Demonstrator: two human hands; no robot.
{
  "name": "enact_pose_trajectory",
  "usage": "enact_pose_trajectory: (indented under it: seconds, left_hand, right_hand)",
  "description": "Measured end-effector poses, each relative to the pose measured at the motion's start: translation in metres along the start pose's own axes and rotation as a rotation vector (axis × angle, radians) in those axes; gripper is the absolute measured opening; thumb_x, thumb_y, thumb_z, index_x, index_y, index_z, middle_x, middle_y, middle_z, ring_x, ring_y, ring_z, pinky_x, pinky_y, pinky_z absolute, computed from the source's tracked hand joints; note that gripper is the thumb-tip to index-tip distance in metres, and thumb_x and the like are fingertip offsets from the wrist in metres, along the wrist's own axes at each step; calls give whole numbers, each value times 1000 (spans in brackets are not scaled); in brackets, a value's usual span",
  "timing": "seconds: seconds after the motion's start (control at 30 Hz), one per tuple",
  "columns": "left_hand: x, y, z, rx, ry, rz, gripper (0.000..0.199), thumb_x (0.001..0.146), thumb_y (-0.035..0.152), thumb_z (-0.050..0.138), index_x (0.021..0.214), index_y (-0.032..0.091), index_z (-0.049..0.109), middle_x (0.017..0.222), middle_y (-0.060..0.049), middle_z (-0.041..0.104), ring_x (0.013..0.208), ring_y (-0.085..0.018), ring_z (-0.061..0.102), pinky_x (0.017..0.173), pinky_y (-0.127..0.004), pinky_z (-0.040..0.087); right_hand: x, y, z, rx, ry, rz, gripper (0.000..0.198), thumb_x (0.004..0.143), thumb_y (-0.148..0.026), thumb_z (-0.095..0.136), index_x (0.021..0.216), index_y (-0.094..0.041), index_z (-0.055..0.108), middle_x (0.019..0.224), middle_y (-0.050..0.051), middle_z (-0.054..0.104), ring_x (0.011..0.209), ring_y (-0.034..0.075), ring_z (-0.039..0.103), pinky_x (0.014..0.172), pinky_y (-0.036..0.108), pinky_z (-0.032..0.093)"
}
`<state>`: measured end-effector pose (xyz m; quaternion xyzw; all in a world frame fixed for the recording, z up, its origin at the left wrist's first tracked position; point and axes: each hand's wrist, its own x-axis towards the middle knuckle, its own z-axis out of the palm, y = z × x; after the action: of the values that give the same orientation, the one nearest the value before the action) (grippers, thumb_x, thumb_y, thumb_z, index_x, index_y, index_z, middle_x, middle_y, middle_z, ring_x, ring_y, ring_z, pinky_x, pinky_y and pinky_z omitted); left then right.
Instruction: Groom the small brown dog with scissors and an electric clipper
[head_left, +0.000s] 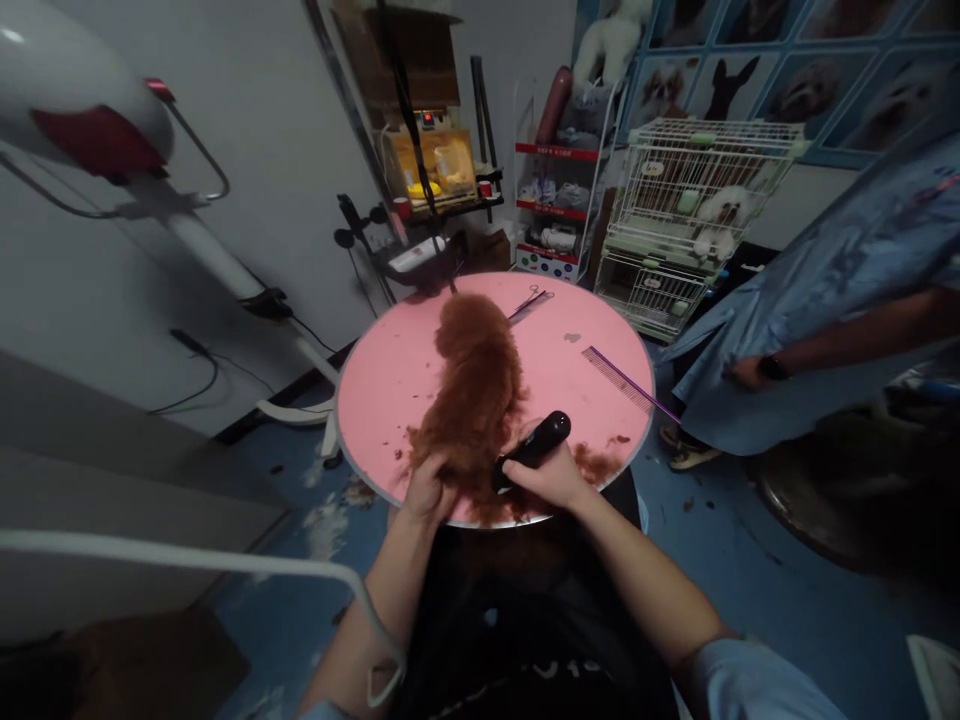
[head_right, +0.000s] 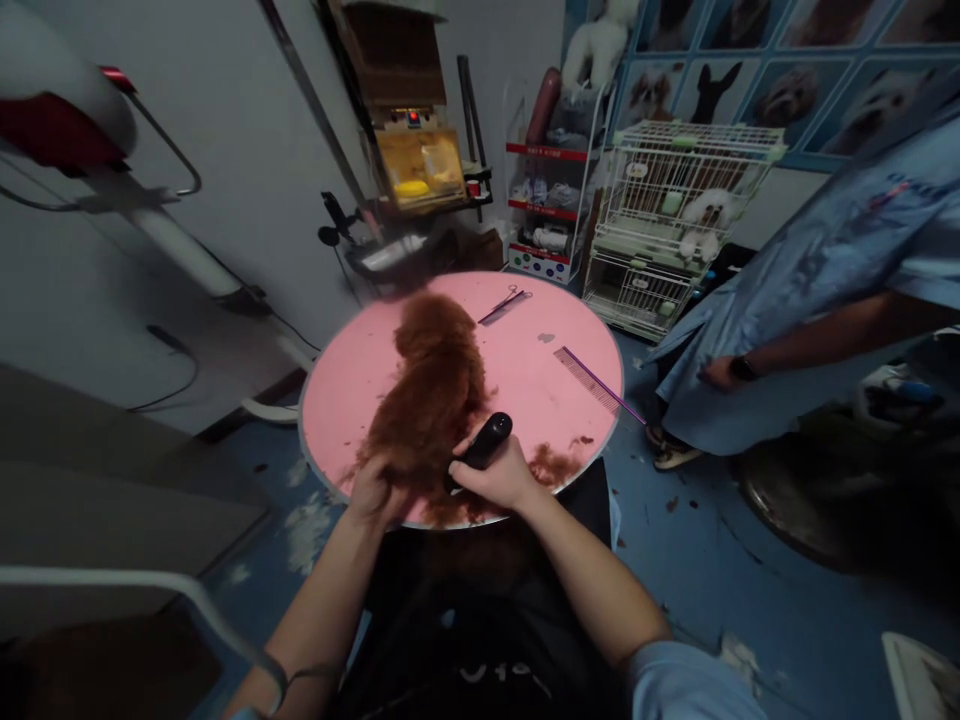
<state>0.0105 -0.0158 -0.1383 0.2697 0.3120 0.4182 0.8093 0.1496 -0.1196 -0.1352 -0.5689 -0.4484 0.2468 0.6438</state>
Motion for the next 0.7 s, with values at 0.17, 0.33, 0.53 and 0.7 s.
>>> enact_pose_trajectory:
  seconds: [0.17, 0.33, 0.53, 0.7]
  left_hand:
    - [-4, -2, 4, 58, 51, 55, 24, 42, 14, 73, 66, 16, 70, 67, 0, 71, 64, -13, 64, 64, -22, 55]
    - [-8, -4, 13, 60, 17, 151, 25, 41, 14, 74, 65, 17, 69, 68, 2, 70, 64, -10, 63, 63, -19, 53]
    - [-10, -7, 11, 26, -21, 105, 17, 42, 14, 73, 58, 16, 66, 58, 2, 65, 55, -11, 58, 57, -22, 51]
    - [-12, -11, 10, 28, -15, 150, 12, 50, 15, 72, 59, 17, 63, 61, 2, 66, 60, -12, 60, 61, -22, 51]
  right_hand:
    - [-1, -31, -8, 65, 228, -140, 27, 74, -30, 71, 96, -24, 57, 95, 2, 68, 88, 20, 66, 83, 39, 55]
    - [-22, -41, 11, -112, 125, -207, 35, 74, -31, 74, 104, -26, 57, 99, 4, 64, 85, 20, 65, 75, 36, 57]
    - [-38, -39, 13, -232, 27, -140, 32, 72, -31, 76, 98, -25, 58, 89, 5, 66, 79, 22, 65, 72, 37, 56]
    - [-24, -50, 16, -224, 195, -132, 25, 76, -36, 73, 93, -25, 59, 85, 3, 65, 72, 20, 63, 66, 35, 54]
